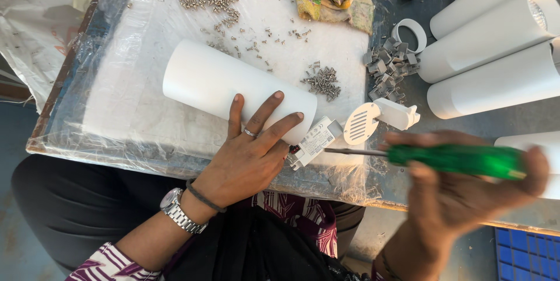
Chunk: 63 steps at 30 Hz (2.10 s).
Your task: The person assembles a cylindrical white light fixture by inserting a driver and mounting plate into the cylinder, then securing the plate with screws using a green power drill. The person repeats the process for a second fixture, using a manual screwdriver for one screw and the drill for the rest.
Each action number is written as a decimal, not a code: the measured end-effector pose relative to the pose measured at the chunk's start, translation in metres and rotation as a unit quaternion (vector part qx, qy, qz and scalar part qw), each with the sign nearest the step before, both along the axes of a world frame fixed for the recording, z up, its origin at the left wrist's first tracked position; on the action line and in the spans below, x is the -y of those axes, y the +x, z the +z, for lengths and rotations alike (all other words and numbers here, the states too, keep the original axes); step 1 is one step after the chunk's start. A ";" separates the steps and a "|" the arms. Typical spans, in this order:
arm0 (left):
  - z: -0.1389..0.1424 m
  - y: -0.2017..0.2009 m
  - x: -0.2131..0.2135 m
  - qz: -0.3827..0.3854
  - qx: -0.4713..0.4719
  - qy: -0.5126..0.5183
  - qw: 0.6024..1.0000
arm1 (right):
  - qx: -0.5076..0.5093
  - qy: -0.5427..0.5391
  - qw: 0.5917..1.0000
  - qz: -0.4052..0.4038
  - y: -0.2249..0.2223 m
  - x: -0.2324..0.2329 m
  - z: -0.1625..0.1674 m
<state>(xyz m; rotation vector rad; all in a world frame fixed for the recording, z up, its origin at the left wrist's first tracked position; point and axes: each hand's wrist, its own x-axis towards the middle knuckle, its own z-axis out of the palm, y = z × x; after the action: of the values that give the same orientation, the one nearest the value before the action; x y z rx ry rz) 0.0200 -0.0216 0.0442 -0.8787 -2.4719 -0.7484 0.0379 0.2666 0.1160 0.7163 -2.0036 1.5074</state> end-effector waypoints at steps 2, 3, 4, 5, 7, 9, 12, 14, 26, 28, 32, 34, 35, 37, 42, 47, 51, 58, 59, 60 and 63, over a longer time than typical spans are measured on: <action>0.001 0.000 0.000 0.004 -0.001 -0.001 1.000 | 0.010 0.031 0.999 0.015 -0.007 0.026 -0.002; 0.001 0.000 0.000 0.006 -0.001 -0.003 1.000 | 0.017 0.044 0.999 0.023 -0.010 0.036 -0.002; 0.001 0.000 0.000 0.008 0.000 -0.005 1.000 | 0.026 0.056 0.998 0.030 -0.011 0.044 0.000; 0.001 0.000 0.000 0.010 -0.002 -0.005 1.000 | 0.036 0.068 0.996 0.038 -0.013 0.050 0.002; 0.000 0.000 -0.001 0.013 -0.005 -0.004 1.000 | 0.057 0.090 0.993 0.049 -0.012 0.054 0.010; -0.002 0.000 -0.002 0.014 -0.002 -0.005 1.000 | 0.074 0.114 0.990 0.050 -0.010 0.054 0.017; -0.003 0.000 -0.003 0.014 0.003 -0.004 1.000 | 0.079 0.102 0.990 0.058 -0.008 0.053 0.022; -0.004 -0.001 -0.004 0.015 0.005 -0.003 1.000 | 0.087 0.089 0.990 0.067 -0.006 0.053 0.024; -0.003 0.000 -0.004 0.021 0.000 -0.002 1.000 | 0.081 0.132 0.977 0.144 -0.021 0.057 0.021; -0.002 0.000 -0.004 0.025 -0.001 -0.004 1.000 | 0.081 0.130 0.976 0.152 -0.022 0.057 0.021; -0.002 0.001 -0.003 0.025 -0.002 0.000 1.000 | 0.074 0.137 0.974 0.161 -0.025 0.057 0.021; -0.003 0.002 -0.004 0.024 -0.002 0.002 1.000 | 0.072 0.144 0.972 0.169 -0.026 0.056 0.021; -0.003 0.002 -0.004 0.024 -0.002 0.000 1.000 | 0.071 0.148 0.971 0.172 -0.027 0.055 0.020; -0.003 0.002 -0.004 0.025 -0.001 -0.004 1.000 | 0.069 0.154 0.969 0.179 -0.028 0.054 0.020; -0.002 0.001 -0.005 0.024 -0.002 -0.007 1.000 | 0.078 0.155 0.963 0.204 -0.034 0.054 0.020; 0.000 0.000 -0.005 0.024 -0.009 -0.012 1.000 | 0.084 0.168 0.961 0.202 -0.039 0.057 0.023; 0.002 0.000 -0.006 0.021 0.002 -0.006 1.000 | 0.079 0.164 0.962 0.202 -0.038 0.061 0.021; 0.010 -0.004 0.000 -0.005 0.016 0.003 1.000 | 0.060 0.130 0.975 0.170 -0.028 0.054 0.016; 0.011 -0.006 0.003 -0.017 0.016 0.004 1.000 | 0.066 0.103 0.982 0.146 -0.023 0.050 0.016; 0.012 -0.007 0.007 -0.029 0.018 0.006 0.999 | 0.073 0.074 0.987 0.122 -0.016 0.045 0.016; 0.015 -0.009 0.017 -0.050 0.018 -0.013 0.998 | 0.091 0.049 0.993 0.059 -0.006 0.036 0.010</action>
<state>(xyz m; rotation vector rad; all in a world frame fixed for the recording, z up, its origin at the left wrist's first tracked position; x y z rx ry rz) 0.0111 -0.0384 0.0590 -1.0136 -2.4900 -0.7744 0.0320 0.2310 0.1262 0.7730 -2.2182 1.6014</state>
